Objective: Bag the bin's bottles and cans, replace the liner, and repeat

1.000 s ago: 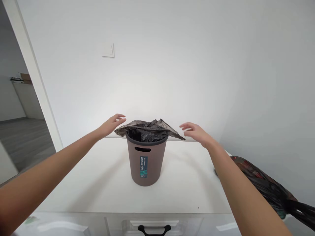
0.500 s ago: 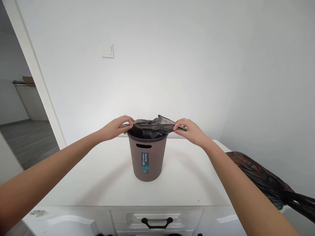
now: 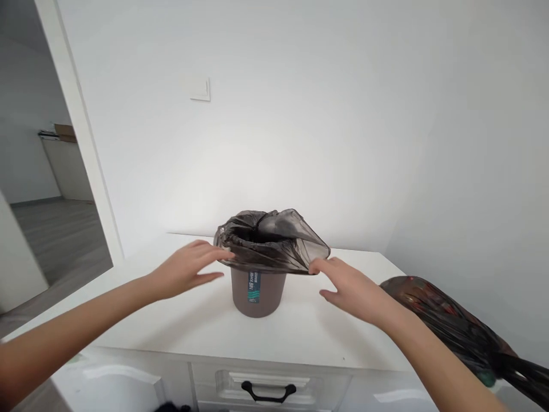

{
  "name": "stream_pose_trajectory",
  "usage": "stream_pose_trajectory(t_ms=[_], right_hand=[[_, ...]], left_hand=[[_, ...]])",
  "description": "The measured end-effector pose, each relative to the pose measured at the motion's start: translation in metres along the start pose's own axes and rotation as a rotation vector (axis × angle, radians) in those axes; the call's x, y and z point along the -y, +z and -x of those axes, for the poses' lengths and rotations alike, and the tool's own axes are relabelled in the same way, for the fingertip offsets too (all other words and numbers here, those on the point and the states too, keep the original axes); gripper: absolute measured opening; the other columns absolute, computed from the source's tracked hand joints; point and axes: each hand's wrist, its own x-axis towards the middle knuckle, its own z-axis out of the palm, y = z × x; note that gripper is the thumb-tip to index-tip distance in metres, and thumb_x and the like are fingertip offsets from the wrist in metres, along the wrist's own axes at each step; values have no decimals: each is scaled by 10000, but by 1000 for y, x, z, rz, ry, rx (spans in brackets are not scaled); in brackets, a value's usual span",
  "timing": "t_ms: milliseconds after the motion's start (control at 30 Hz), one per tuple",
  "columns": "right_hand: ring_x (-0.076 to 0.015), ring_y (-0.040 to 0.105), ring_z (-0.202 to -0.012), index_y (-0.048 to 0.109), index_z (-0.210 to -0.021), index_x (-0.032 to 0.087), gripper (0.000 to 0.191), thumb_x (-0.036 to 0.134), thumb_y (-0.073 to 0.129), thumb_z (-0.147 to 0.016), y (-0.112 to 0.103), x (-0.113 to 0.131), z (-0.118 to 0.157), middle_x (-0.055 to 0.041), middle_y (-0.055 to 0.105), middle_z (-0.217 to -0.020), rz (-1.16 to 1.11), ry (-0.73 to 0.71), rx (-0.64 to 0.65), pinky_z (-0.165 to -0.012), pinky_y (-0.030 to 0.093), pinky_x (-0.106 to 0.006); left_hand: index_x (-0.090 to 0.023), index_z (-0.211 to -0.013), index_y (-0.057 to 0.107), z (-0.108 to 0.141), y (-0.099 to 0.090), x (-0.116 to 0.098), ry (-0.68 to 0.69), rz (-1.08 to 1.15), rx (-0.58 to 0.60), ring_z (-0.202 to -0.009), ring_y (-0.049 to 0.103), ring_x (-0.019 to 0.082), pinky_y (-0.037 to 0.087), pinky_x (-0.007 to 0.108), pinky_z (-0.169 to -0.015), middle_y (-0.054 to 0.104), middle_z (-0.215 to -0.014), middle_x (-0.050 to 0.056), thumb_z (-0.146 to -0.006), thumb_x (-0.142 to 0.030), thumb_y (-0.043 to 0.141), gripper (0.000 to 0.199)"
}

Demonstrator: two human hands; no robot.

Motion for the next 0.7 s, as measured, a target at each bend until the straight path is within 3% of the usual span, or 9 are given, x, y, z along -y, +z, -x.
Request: stream_pose_trajectory(t_ms=[100,167,233,333,400,533,700], right_hand=[[-234,620,-955,629,-1039,342,220,362,551,-835,-3,10,-25,2,667,-1116,-51,-9,-125,-701,482,-313],[-254,604,-1020,642,-1053,311,269,452,563,-837,-8,7,-60,-28,671,-1123,-113,39,-314,-728,472,-311],[-271,593,-1038,652,-1062,281,374,542,585,-804,-8,-5,-104,-55,666,-1144,-175,179,-443,-754,461,-325],[-241,628,-876,690,-984,207,433,537,676,-704,3,-32,-163,-76,707,-984,-462,313,-416,-738,464,-322],[-208,636,-802,706,-899,177,339,437,688,-682,15,-47,-188,-67,717,-895,-631,339,-407,-731,473,-302],[-183,634,-731,689,-878,161,264,313,657,-664,35,-69,-207,-61,707,-822,-676,386,-465,-686,482,-283],[-195,596,-600,639,-919,174,302,239,653,-624,61,-89,-194,-35,654,-660,-606,414,-481,-564,458,-297]], left_hand=[[-293,-1269,563,-6,-2,-9,-111,85,-116,-1019,625,213,481,350,-902,645,-1222,60,-957,-431,423,368],[-266,-1299,547,-23,-2,-7,-269,185,-278,-1125,583,225,473,358,-956,608,-1276,73,-956,-426,408,404],[-243,-1288,568,-45,3,3,-422,325,-352,-1253,500,238,425,371,-1040,569,-1340,72,-952,-434,399,421],[-223,-1184,653,-76,20,32,-615,669,-247,-1302,469,254,375,382,-1098,580,-1359,55,-934,-457,413,418],[-208,-1127,686,-93,34,55,-746,924,-185,-1197,567,273,448,391,-1029,646,-1279,71,-877,-477,504,410],[-158,-996,724,-113,52,94,-862,1069,-218,-1008,663,286,541,368,-865,735,-1061,109,-684,-396,725,392],[-167,-871,729,-116,64,113,-887,1037,-190,-902,690,263,561,336,-775,756,-891,81,-618,-344,735,309]])
